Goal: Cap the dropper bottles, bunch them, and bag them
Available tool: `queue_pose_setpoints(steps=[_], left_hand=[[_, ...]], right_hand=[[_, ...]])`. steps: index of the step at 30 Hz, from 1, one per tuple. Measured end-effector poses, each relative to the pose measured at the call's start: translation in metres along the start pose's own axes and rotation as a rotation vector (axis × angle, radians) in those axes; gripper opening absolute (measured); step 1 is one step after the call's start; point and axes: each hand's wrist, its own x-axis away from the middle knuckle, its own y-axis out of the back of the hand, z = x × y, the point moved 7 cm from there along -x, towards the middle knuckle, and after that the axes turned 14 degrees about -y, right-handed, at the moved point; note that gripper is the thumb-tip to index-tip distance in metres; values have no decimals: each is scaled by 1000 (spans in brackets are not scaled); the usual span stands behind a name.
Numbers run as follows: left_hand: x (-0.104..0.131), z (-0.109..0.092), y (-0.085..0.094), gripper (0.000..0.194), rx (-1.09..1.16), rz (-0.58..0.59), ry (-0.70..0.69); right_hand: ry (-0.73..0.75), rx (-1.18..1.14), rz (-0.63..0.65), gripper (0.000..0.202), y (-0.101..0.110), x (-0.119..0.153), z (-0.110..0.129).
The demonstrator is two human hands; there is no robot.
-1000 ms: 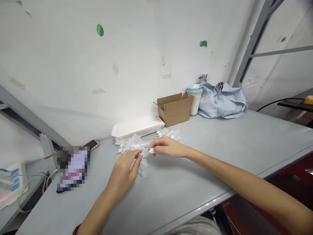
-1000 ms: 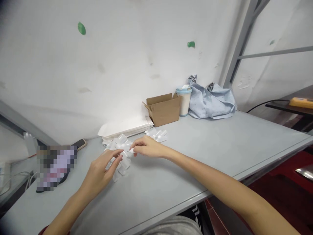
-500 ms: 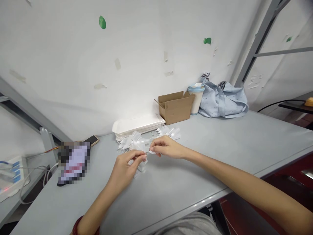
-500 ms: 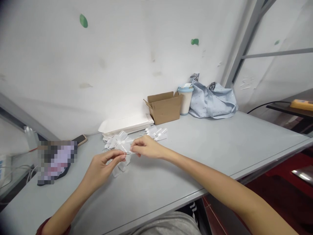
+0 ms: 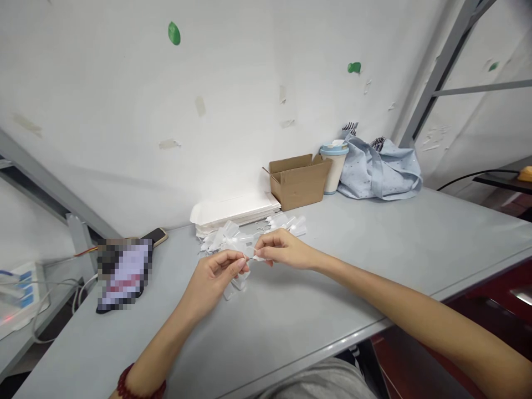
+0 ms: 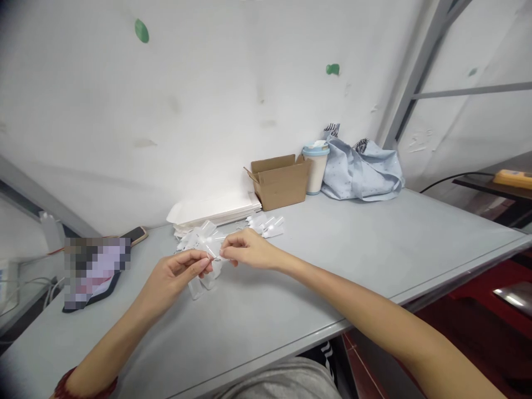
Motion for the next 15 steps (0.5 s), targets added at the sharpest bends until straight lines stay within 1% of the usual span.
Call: queue_pose_setpoints(steps=[7, 12, 15], left_hand=[[-1, 5, -3, 17, 137, -2, 22], [0, 5, -5, 17, 195, 4, 26], [2, 8, -5, 18, 218, 5, 43]], right_hand=[[-18, -50, 18, 16, -2, 0, -2], [-55, -137, 48, 17, -4, 1, -1], [-52, -144, 60, 17, -4, 1, -1]])
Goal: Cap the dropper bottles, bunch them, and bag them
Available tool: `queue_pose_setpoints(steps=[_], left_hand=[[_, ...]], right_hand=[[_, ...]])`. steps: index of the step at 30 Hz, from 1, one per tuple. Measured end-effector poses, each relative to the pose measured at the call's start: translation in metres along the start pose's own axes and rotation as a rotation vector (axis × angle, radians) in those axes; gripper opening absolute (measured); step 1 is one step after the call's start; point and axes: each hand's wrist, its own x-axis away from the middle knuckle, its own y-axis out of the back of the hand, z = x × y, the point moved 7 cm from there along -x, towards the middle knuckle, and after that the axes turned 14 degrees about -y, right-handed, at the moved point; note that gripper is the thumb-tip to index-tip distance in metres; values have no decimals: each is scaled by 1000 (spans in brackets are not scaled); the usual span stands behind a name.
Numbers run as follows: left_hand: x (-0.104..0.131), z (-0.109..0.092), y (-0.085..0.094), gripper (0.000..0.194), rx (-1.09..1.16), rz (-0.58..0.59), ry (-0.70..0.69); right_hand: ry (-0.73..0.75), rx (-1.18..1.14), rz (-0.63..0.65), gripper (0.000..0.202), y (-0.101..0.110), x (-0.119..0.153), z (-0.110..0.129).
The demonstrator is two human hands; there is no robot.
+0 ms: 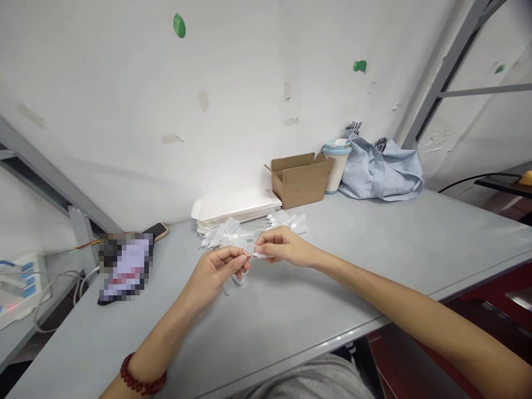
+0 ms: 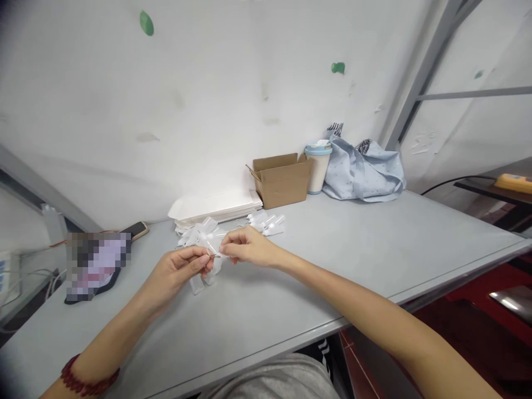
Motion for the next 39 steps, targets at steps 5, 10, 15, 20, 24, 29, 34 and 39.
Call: queue_pose_setpoints(steps=[5, 10, 15, 20, 24, 29, 34, 39], left_hand=[[0, 8, 0, 19, 63, 2, 34], [2, 8, -2, 18, 122, -4, 64], [1, 4, -1, 19, 38, -18, 42], [1, -2, -2, 20, -83, -55, -3], [2, -6, -6, 20, -144, -73, -29], [4, -8, -10, 22, -257, -77, -69], [6, -7, -14, 21, -333, -61, -111], [7, -2, -16, 20, -339, -60, -106]], right_hand=[[42, 61, -7, 21, 0, 1, 2], [56, 104, -12, 19, 0, 2, 6], [76, 181, -61, 14, 0, 4, 9], [68, 249, -120, 10, -2, 7, 11], [101, 333, -178, 10, -4, 9, 13], [96, 383, -200, 11, -6, 8, 9], [113, 408, -221, 8, -7, 6, 5], [128, 460, -229, 10, -10, 4, -2]])
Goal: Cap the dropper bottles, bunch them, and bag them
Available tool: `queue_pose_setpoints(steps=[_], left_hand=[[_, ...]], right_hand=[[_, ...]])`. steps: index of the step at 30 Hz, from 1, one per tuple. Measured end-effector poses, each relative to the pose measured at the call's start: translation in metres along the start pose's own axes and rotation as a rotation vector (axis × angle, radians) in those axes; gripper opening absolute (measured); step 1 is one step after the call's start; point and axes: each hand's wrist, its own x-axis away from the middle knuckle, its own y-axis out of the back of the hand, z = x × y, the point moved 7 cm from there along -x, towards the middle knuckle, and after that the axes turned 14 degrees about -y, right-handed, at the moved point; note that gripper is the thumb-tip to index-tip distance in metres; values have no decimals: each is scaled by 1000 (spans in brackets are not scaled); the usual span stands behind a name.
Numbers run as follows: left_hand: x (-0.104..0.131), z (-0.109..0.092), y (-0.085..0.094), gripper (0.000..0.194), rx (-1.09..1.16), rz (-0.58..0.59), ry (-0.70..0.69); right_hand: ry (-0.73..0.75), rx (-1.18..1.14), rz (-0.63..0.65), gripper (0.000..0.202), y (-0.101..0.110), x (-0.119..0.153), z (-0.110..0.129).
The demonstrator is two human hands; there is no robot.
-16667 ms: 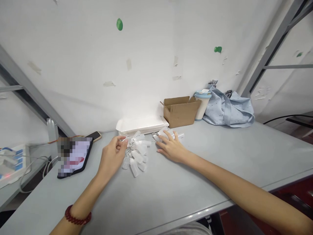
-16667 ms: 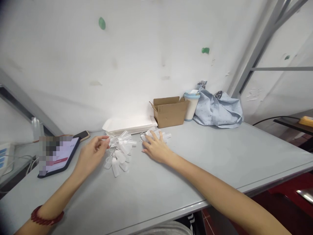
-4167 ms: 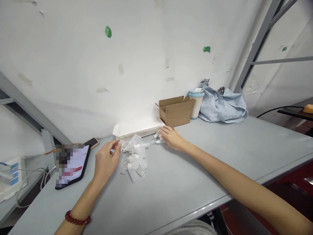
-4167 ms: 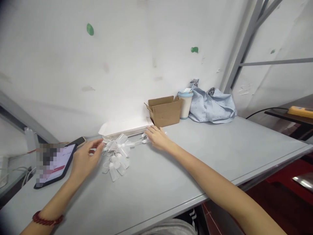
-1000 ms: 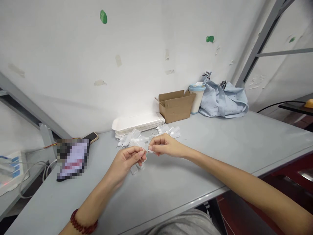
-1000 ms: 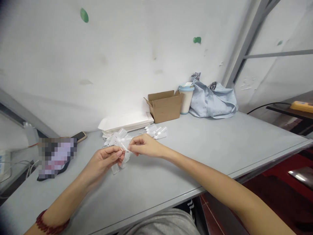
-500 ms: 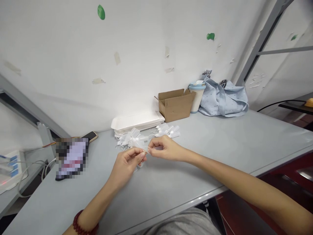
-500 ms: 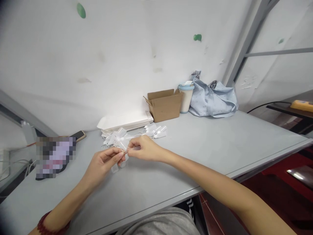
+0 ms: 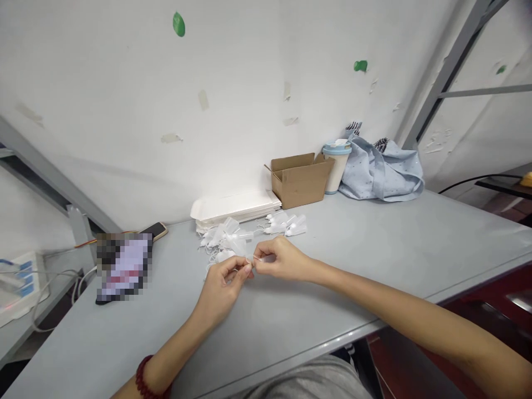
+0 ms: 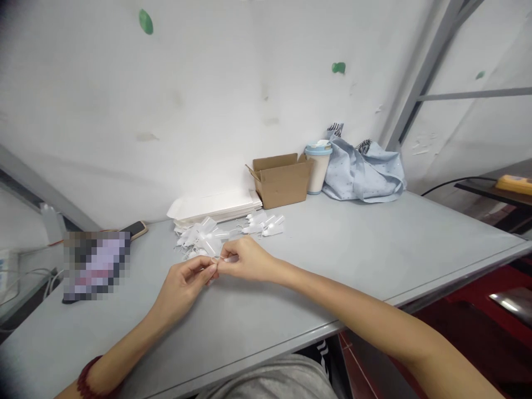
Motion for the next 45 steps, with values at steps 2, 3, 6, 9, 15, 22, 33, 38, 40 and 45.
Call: queue_pose_setpoints(steps=[2, 3, 6, 9, 15, 22, 33, 38, 40, 45], left_hand=[[1, 0, 0, 20, -14, -13, -15], [1, 0, -1, 20, -22, -17, -22], [1, -1, -1, 22, -41, -29, -33], [-2, -1, 0, 22, -6, -21, 9], [-7, 1, 6, 26, 153, 26, 109], [-7, -1, 7, 23, 96, 53, 69], [1, 2, -2, 21, 11, 77, 15], [0, 3, -2, 21, 18, 74, 9], [0, 2, -1, 21, 17, 66, 4], [0, 0, 0, 20, -8, 58, -13]], right_hand=[[11, 10, -15, 9, -1, 1, 0], [18, 15, -24, 9, -2, 1, 0], [29, 32, -45, 10, -1, 1, 2], [30, 37, -49, 11, 4, 0, 5], [-5, -85, -47, 13, 19, -3, 9], [-26, -103, 4, 15, 14, -3, 7], [53, -43, -34, 24, 4, 0, 4], [77, -6, -41, 23, 0, 2, 4], [84, -4, -41, 23, -1, 3, 5], [102, -3, -44, 25, 0, 4, 7]])
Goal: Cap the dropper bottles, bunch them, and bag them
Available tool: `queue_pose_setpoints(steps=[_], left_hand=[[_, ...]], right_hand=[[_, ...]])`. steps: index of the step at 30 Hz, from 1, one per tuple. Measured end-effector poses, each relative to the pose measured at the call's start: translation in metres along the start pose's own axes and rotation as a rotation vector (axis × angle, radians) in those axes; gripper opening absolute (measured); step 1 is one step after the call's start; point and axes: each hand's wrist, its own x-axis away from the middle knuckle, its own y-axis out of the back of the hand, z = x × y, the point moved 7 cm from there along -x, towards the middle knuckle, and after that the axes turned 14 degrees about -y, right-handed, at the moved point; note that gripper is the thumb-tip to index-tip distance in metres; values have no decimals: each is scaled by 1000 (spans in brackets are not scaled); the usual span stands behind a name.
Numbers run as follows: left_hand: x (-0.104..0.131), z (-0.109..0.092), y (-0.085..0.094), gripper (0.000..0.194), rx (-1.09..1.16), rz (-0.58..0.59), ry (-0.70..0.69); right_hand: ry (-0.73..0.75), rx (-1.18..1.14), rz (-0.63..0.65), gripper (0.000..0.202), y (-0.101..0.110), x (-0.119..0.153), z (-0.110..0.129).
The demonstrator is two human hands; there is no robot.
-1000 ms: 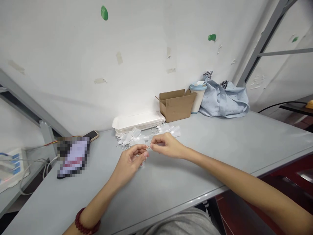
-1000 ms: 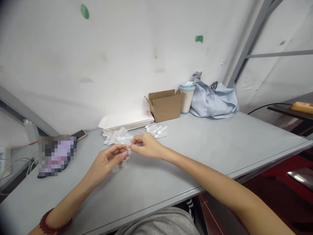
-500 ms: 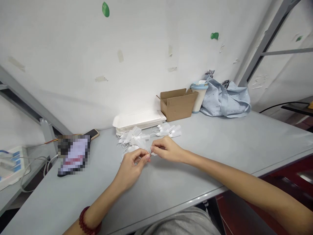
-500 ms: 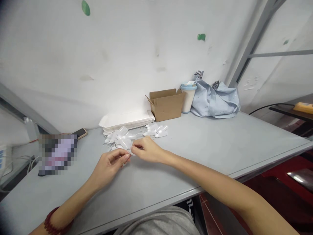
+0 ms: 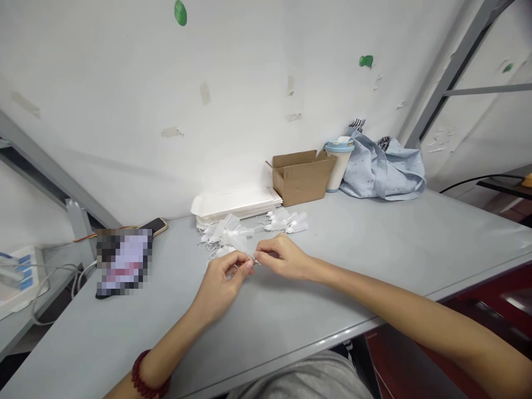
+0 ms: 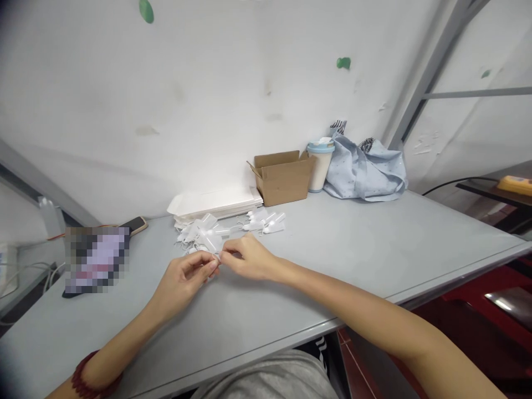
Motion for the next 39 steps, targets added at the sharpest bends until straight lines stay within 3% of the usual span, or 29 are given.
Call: queue_pose_setpoints(steps=[8, 12, 15, 17, 20, 24, 28, 39], left_hand=[[-3, -5, 5, 22, -60, 6, -32], [-6, 0, 30, 24, -116, -147, -9], [-8, 10, 54, 24, -182, -302, 31], [-9, 21, 65, 24, -209, -375, 77], [-10, 37, 73, 26, -222, -428, 129], [-12, 54, 75, 28, -237, -432, 169], [-13, 62, 74, 31, -256, -401, 176], [-12, 54, 74, 37, -404, -369, 147]], right_hand=[[-11, 14, -8, 32, 13, -6, 1], [-47, 45, -149, 37, 32, -14, -9], [-107, 152, -236, 24, 43, -21, -23], [-105, 267, -285, 14, 49, -24, -30], [-118, 484, -295, 16, 52, -28, -36], [-198, 757, -190, 24, 45, -30, -46], [-226, 840, -136, 26, 40, -30, -52], [-256, 923, -103, 33, 36, -30, -60]])
